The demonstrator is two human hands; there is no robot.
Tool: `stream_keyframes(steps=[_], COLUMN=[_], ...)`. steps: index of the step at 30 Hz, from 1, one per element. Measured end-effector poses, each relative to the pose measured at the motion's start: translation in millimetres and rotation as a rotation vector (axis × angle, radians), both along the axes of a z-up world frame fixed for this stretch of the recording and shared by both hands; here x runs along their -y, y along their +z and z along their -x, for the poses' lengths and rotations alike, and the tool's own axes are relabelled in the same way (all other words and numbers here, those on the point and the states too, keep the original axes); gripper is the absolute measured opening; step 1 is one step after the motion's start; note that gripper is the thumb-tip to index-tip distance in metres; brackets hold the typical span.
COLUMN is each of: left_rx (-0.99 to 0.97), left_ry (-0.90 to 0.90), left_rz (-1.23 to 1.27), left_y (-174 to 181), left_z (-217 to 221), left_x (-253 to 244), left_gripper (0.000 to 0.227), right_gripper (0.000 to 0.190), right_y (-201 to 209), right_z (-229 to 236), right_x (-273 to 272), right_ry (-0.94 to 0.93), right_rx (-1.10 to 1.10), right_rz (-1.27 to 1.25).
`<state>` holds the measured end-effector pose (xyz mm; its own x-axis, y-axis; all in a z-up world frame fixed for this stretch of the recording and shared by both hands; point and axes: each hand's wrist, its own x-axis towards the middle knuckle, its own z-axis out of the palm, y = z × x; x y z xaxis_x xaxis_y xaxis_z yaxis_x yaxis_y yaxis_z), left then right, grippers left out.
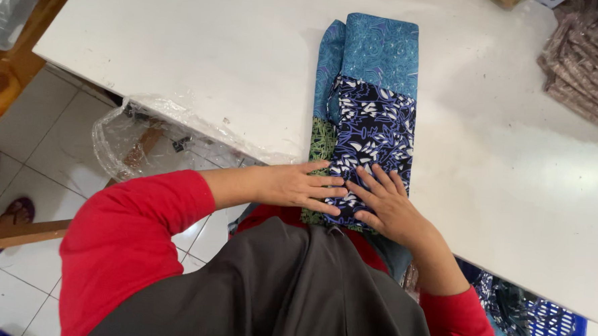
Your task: The person folds a patterned fabric tote bag on a white table, aligning edges and smoothing the fabric. They repeatedly unfold and refold the bag to adjust the fold, then place the folded bag aside and repeat the process with another bag.
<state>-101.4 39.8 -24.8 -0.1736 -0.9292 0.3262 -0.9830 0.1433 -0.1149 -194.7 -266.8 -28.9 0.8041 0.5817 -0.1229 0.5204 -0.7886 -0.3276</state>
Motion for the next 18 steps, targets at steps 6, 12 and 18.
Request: stream_keyframes(steps=[6,12,18], left_rx=[-1.265,-1.590,-1.511], left_ry=[0.545,0.998,0.993], left_rz=[0.138,0.388,0.375], left_y=[-45,-73,-29], left_z=[-25,-71,-52], left_x=[39,62,45], left_gripper=[0.042,0.053,0.062], right_gripper=[0.074,0.061,0.033], right_y=[-17,-51,-45], right_z=[-51,-74,-83], right_x=[81,103,55], right_ry=[-0.289,-0.520,-0.938], right_rx=[-0.627,-0.626,-0.229], right_rz=[-0.501,-1.378,-0.905])
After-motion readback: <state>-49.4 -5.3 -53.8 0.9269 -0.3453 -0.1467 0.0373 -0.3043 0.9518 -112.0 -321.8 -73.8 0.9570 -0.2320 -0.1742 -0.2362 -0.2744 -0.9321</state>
